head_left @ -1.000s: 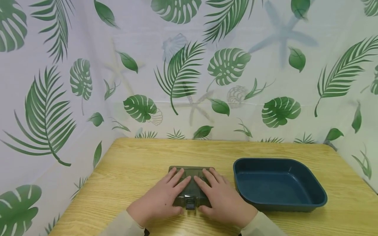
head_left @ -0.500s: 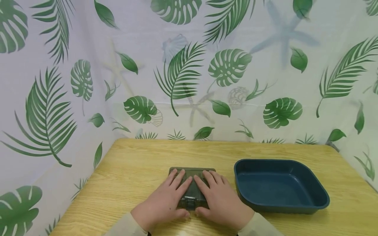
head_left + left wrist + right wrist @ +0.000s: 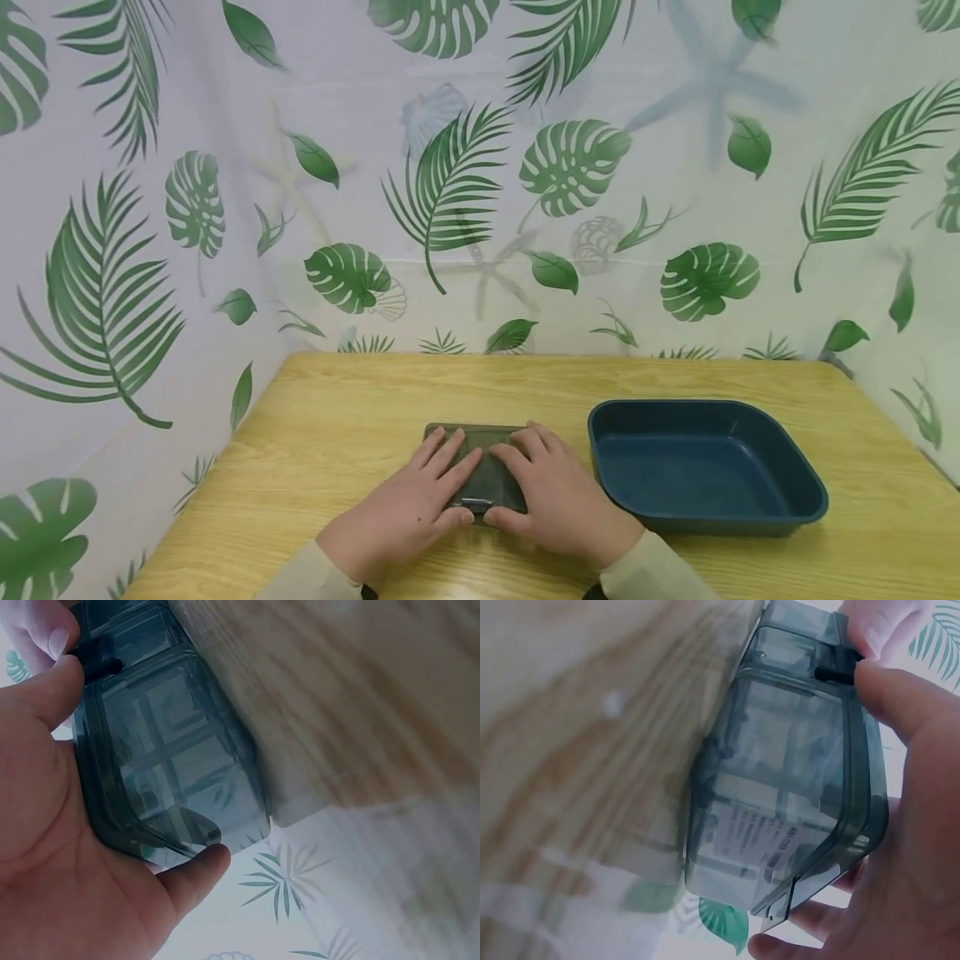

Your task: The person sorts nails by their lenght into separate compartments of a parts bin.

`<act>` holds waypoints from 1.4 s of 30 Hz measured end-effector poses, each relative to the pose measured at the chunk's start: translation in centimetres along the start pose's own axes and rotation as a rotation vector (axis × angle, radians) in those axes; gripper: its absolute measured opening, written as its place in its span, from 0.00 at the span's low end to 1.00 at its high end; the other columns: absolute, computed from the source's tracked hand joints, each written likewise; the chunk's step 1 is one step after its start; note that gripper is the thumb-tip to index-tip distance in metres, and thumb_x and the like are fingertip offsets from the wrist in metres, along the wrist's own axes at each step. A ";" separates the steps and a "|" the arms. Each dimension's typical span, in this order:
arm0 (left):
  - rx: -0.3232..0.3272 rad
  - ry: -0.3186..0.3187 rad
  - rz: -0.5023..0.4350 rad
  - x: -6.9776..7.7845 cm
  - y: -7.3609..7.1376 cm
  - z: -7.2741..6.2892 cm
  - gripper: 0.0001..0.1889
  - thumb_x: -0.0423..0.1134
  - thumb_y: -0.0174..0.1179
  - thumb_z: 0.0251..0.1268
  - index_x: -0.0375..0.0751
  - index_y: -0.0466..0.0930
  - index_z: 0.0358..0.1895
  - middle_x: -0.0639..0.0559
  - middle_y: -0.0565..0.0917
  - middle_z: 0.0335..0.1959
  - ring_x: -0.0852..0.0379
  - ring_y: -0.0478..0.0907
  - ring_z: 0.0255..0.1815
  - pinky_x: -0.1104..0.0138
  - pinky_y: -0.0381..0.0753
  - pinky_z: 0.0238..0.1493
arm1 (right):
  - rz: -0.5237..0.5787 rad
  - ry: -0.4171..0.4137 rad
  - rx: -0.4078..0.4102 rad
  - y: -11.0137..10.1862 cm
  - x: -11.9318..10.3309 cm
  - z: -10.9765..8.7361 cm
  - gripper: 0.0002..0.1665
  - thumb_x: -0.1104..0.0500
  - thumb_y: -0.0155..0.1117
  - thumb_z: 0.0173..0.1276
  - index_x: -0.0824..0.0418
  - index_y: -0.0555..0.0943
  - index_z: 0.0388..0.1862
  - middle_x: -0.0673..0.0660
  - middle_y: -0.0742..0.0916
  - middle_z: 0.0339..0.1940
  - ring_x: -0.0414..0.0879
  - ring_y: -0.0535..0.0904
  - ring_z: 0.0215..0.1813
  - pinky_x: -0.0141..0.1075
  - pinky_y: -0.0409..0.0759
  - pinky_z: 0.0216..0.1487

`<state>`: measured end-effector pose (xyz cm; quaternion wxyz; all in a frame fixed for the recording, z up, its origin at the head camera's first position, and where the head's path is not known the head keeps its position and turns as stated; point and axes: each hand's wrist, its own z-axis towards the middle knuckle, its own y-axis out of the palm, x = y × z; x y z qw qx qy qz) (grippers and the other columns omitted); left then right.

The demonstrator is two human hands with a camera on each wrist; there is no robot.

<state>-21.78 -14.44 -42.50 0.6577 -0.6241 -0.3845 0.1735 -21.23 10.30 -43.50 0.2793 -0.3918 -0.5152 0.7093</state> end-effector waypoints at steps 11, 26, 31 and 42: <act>-0.009 -0.012 0.005 -0.7 -0.2 -1.1 0.37 0.61 0.41 0.79 0.51 0.47 0.83 0.43 0.42 0.83 0.40 0.33 0.82 0.45 0.59 0.74 | -0.022 -0.017 -0.019 0.9 -1.3 0.7 0.44 0.28 0.58 0.69 0.53 0.72 0.73 0.61 0.72 0.70 0.65 0.58 0.77 0.62 0.69 0.67; 0.007 -0.021 -0.007 -1.2 0.1 -1.0 0.37 0.64 0.38 0.78 0.52 0.47 0.83 0.45 0.41 0.83 0.41 0.32 0.82 0.45 0.58 0.74 | -0.034 -0.002 -0.020 0.7 -1.5 1.0 0.42 0.28 0.57 0.70 0.52 0.72 0.73 0.61 0.72 0.70 0.64 0.58 0.77 0.61 0.70 0.66; 0.011 -0.030 -0.019 -1.5 -0.2 -0.8 0.37 0.63 0.41 0.78 0.51 0.48 0.83 0.44 0.41 0.83 0.41 0.33 0.82 0.45 0.58 0.74 | -0.016 0.014 -0.038 0.6 -1.3 1.3 0.43 0.28 0.58 0.69 0.52 0.71 0.74 0.60 0.71 0.72 0.63 0.56 0.78 0.62 0.68 0.67; 0.111 -0.097 0.002 -2.1 -0.1 -1.0 0.41 0.70 0.47 0.72 0.60 0.47 0.83 0.52 0.39 0.84 0.45 0.34 0.82 0.38 0.48 0.75 | -0.101 0.045 0.224 -7.2 3.2 -3.6 0.42 0.30 0.54 0.73 0.48 0.66 0.78 0.62 0.66 0.78 0.66 0.55 0.78 0.69 0.62 0.67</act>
